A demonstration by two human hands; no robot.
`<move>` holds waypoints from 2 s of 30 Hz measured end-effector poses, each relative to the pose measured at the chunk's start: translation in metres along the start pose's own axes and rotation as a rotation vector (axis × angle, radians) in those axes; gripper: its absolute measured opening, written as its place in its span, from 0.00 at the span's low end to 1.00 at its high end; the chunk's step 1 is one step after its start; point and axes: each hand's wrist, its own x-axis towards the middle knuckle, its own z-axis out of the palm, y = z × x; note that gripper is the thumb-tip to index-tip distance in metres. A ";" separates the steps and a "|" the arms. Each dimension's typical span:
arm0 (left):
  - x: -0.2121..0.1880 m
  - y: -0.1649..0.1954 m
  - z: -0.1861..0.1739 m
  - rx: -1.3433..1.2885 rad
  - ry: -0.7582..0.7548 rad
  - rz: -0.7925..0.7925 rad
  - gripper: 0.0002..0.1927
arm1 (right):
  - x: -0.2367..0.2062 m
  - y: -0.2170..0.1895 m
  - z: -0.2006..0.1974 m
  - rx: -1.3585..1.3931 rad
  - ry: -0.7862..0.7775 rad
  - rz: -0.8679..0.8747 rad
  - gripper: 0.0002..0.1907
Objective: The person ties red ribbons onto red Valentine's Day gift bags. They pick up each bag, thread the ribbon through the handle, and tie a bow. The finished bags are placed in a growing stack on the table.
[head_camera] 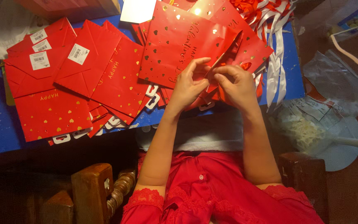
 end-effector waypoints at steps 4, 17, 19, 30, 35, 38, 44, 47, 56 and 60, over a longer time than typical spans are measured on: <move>-0.002 0.003 0.002 -0.079 -0.026 -0.038 0.28 | 0.002 -0.012 -0.001 -0.166 -0.010 0.024 0.07; -0.007 0.000 -0.002 -0.161 -0.100 -0.025 0.22 | 0.001 -0.010 0.014 -0.013 0.092 0.052 0.04; -0.008 0.000 0.000 -0.168 -0.083 -0.041 0.23 | 0.000 -0.007 0.014 -0.011 0.074 0.070 0.02; -0.008 0.000 0.006 -0.111 -0.001 -0.042 0.23 | 0.003 -0.005 -0.007 0.088 -0.212 0.070 0.08; -0.009 0.000 0.005 -0.088 0.005 -0.043 0.23 | 0.001 -0.010 -0.003 0.216 -0.117 0.152 0.07; -0.010 0.002 0.006 -0.140 -0.010 -0.059 0.22 | 0.000 -0.006 0.002 0.250 -0.071 0.157 0.09; -0.010 0.002 0.006 -0.082 0.003 -0.035 0.20 | 0.002 0.013 0.004 0.210 0.050 0.091 0.07; -0.009 0.001 0.006 -0.102 -0.003 -0.024 0.19 | 0.001 0.019 -0.005 0.251 0.032 0.068 0.05; -0.006 -0.004 0.007 -0.079 -0.004 -0.028 0.19 | 0.004 0.007 -0.011 0.194 -0.032 0.151 0.06; -0.005 -0.005 0.008 -0.079 -0.007 -0.037 0.19 | 0.004 -0.007 -0.013 0.054 -0.062 0.238 0.05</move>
